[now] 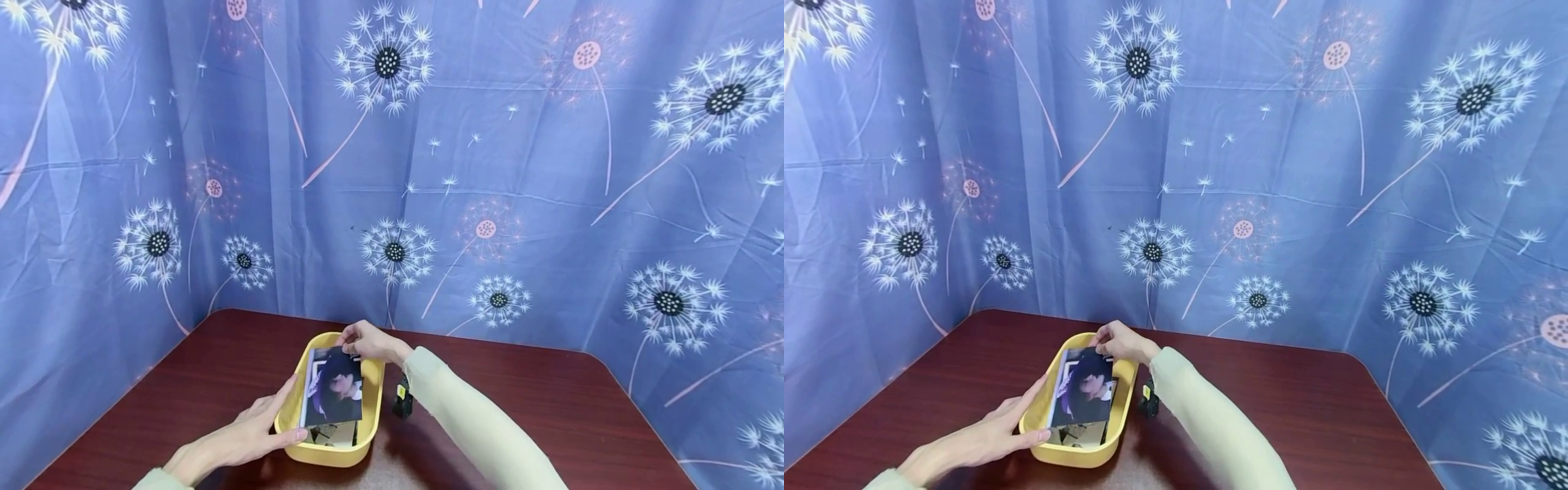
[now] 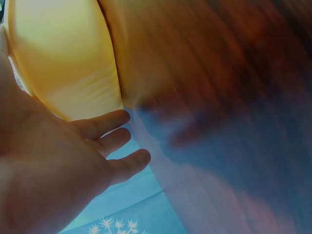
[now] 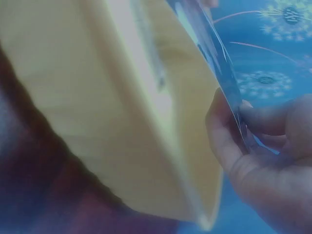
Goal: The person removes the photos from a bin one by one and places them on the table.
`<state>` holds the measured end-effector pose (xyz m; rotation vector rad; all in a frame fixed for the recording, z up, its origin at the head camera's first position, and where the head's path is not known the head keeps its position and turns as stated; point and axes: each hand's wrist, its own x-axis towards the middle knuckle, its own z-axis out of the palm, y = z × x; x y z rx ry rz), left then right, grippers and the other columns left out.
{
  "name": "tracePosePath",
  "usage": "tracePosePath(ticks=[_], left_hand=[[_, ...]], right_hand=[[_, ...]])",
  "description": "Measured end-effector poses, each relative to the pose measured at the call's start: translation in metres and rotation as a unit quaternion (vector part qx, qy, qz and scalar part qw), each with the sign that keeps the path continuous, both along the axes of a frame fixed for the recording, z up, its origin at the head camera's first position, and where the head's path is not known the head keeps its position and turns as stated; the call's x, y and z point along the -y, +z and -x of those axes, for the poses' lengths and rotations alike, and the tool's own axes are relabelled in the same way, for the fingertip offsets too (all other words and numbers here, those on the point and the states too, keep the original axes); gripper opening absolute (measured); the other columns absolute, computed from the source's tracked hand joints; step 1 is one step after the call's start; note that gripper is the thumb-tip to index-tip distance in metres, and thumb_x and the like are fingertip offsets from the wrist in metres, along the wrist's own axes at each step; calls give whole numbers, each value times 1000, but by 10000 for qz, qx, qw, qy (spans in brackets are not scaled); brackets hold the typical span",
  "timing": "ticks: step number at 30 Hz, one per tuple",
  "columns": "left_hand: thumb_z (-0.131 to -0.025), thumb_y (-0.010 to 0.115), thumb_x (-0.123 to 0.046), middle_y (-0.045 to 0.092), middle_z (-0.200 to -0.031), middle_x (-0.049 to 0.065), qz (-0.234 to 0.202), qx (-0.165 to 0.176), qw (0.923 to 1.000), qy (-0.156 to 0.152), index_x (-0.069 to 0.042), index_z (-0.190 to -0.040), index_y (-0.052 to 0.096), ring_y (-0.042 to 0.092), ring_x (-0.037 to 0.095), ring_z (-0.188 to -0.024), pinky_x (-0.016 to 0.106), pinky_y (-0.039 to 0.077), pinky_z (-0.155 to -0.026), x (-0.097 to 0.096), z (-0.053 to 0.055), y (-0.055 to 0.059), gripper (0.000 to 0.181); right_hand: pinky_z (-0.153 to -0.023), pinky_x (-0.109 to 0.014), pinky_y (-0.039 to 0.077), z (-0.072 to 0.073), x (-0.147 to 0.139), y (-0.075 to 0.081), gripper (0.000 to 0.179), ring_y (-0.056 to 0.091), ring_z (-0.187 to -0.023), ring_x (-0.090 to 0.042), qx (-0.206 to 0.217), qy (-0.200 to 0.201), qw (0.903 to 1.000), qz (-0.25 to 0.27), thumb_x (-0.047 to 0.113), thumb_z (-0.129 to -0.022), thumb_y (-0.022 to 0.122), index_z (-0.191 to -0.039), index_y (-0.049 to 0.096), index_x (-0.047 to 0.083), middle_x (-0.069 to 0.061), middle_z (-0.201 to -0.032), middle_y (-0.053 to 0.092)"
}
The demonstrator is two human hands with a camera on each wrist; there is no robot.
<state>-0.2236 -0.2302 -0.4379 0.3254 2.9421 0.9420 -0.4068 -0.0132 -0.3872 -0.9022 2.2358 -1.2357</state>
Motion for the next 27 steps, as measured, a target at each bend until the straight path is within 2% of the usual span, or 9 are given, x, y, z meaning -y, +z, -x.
tracePosePath(ticks=[7,14,19,25,27], left_hand=[[-84,65,-55,42,-145,22,66,-137,9999,15,-20,-156,15,40,42,-131,63,39,-94,-1,0,0,95],[-84,65,-55,44,-143,23,153,-177,9997,40,-19,-156,15,43,41,-129,62,41,-91,-1,-1,-3,95],[-85,64,-55,43,-143,23,119,-49,9999,2,-19,-156,13,42,41,-129,63,40,-90,0,-1,-2,95],[-85,64,-55,44,-143,22,175,-50,9998,-30,-19,-156,12,45,41,-126,62,41,-88,1,1,-2,95],[-85,64,-55,45,-142,22,195,-60,9998,-30,-18,-156,13,46,40,-125,61,42,-87,0,1,-1,95]], right_hand=[[-57,-22,44,3,-31,17,17,53,-69,-9,-149,-234,9995,179,-3,-93,55,-106,64,-7,0,-81,61],[-60,-27,48,7,-88,19,21,54,-75,-9,155,-656,9975,223,3,-95,54,-112,63,-4,0,-88,62],[-58,-27,47,9,-132,8,21,51,-73,-10,152,-837,9960,263,4,-95,55,-112,62,-5,-4,-94,62],[-57,-27,48,12,-173,-16,19,52,-70,-10,299,-1063,9938,126,2,-95,55,-110,62,-7,-3,-89,62],[-56,-29,48,12,-182,-24,18,53,-69,-11,202,-1106,9937,20,1,-94,54,-108,62,-7,-4,-88,63]])
